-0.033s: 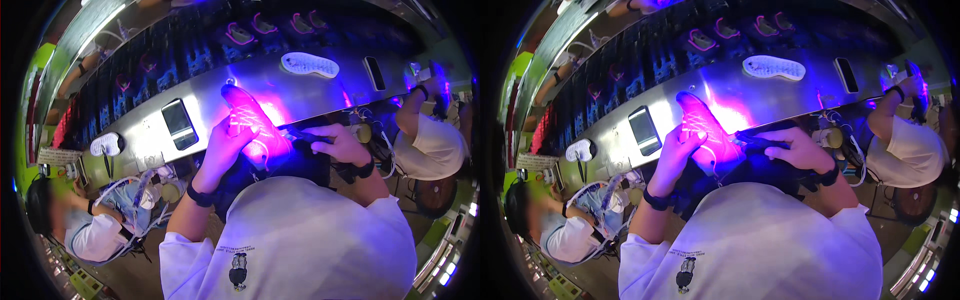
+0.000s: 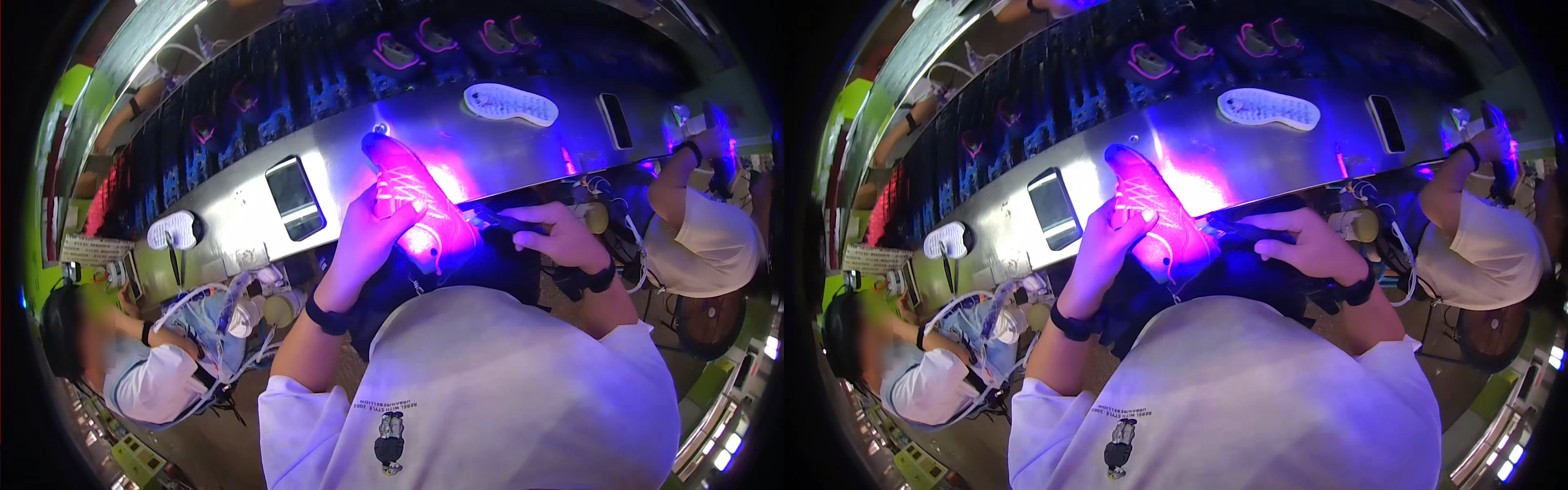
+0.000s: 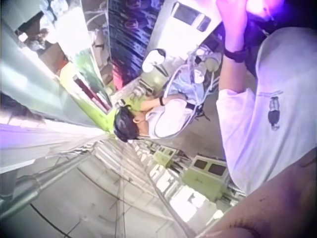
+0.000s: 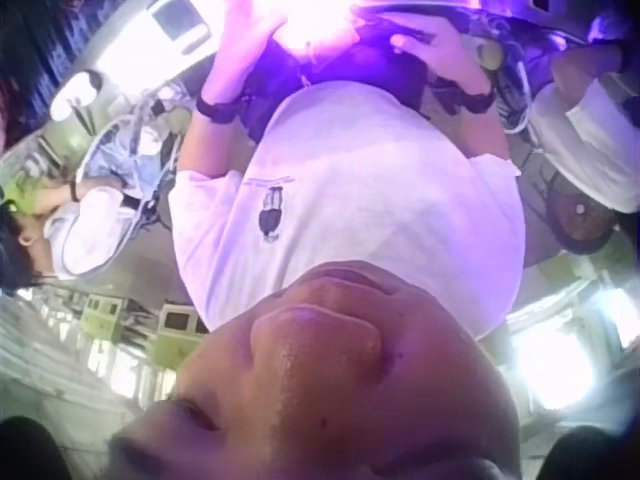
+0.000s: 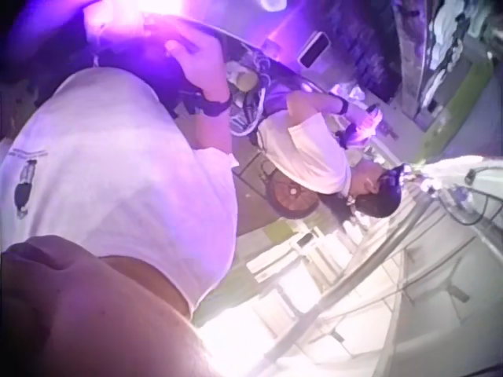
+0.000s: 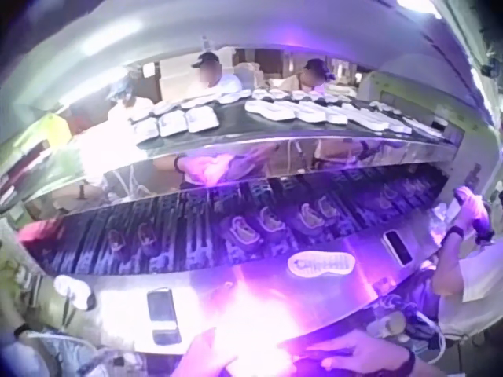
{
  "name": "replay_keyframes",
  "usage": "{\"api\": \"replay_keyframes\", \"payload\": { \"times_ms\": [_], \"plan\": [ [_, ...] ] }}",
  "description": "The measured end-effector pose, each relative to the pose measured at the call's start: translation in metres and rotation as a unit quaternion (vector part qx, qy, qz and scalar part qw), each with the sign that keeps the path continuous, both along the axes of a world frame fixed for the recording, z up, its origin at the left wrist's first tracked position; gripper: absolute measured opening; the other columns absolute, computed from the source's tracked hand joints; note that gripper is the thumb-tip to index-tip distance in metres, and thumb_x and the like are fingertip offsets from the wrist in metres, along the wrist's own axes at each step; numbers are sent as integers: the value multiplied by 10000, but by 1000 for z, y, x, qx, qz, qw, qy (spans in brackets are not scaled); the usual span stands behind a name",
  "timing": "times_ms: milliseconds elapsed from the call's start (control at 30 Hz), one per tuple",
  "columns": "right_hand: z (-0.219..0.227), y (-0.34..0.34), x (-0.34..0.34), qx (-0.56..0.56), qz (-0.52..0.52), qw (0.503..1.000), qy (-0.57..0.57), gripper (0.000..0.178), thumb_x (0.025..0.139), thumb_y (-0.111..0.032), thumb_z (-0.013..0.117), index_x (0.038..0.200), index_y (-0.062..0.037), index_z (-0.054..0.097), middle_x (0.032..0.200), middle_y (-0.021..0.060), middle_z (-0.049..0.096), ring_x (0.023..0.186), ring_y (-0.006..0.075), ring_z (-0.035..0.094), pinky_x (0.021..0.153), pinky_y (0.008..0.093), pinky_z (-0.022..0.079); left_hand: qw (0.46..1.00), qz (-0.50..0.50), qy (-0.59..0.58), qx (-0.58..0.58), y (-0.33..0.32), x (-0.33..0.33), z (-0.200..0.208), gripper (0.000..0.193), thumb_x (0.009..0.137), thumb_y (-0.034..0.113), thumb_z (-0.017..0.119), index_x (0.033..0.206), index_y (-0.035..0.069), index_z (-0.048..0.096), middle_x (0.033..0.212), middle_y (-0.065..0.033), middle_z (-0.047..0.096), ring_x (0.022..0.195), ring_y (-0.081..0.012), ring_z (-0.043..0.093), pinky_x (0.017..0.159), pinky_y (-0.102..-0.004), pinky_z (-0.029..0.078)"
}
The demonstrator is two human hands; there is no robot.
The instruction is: The recorder is assembling and inspecting shoe uppers and soles on a conveyor belt using a handheld electronic tool with a purple light.
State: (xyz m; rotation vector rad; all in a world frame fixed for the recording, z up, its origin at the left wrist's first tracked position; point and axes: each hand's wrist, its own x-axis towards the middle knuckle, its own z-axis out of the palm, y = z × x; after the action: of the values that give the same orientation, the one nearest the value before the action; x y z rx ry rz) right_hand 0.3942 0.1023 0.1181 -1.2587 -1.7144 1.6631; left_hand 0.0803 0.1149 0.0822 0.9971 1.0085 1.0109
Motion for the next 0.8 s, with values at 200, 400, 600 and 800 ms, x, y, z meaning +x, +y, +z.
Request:
{"api": "replay_keyframes", "payload": {
  "times_ms": [200,400,600,800],
  "plan": [
    [-1,-12,6,121,-5,989,-80,436,919,-96,731,1342,-31,650,1057,69,738,895,132,662,820,293,527,998,44,30,18,6,8,-8,461,929,178,741,1288,-59,573,1126,-98,703,1009,-165,689,910,-312,543],
    [7,-9,4,265,-44,948,-170,410,875,-110,769,1276,-70,694,1053,132,744,908,255,708,823,324,541,992,14,-69,-107,8,16,3,484,984,365,662,1293,1,587,1105,-82,702,960,-154,707,808,-285,576],
    [27,15,12,381,-32,905,-186,437,843,-70,759,1276,-93,700,862,115,689,739,242,657,691,322,503,959,-27,-194,-205,6,25,17,566,1031,419,572,1416,17,471,1310,-165,624,1156,-254,676,849,-386,634],
    [48,29,14,378,5,908,-180,375,868,-110,756,1239,-80,711,876,134,690,743,287,659,692,362,511,844,-80,-403,-344,2,23,11,540,1045,427,518,1402,24,472,1224,-185,647,979,-268,724,761,-358,665]
  ]
}}
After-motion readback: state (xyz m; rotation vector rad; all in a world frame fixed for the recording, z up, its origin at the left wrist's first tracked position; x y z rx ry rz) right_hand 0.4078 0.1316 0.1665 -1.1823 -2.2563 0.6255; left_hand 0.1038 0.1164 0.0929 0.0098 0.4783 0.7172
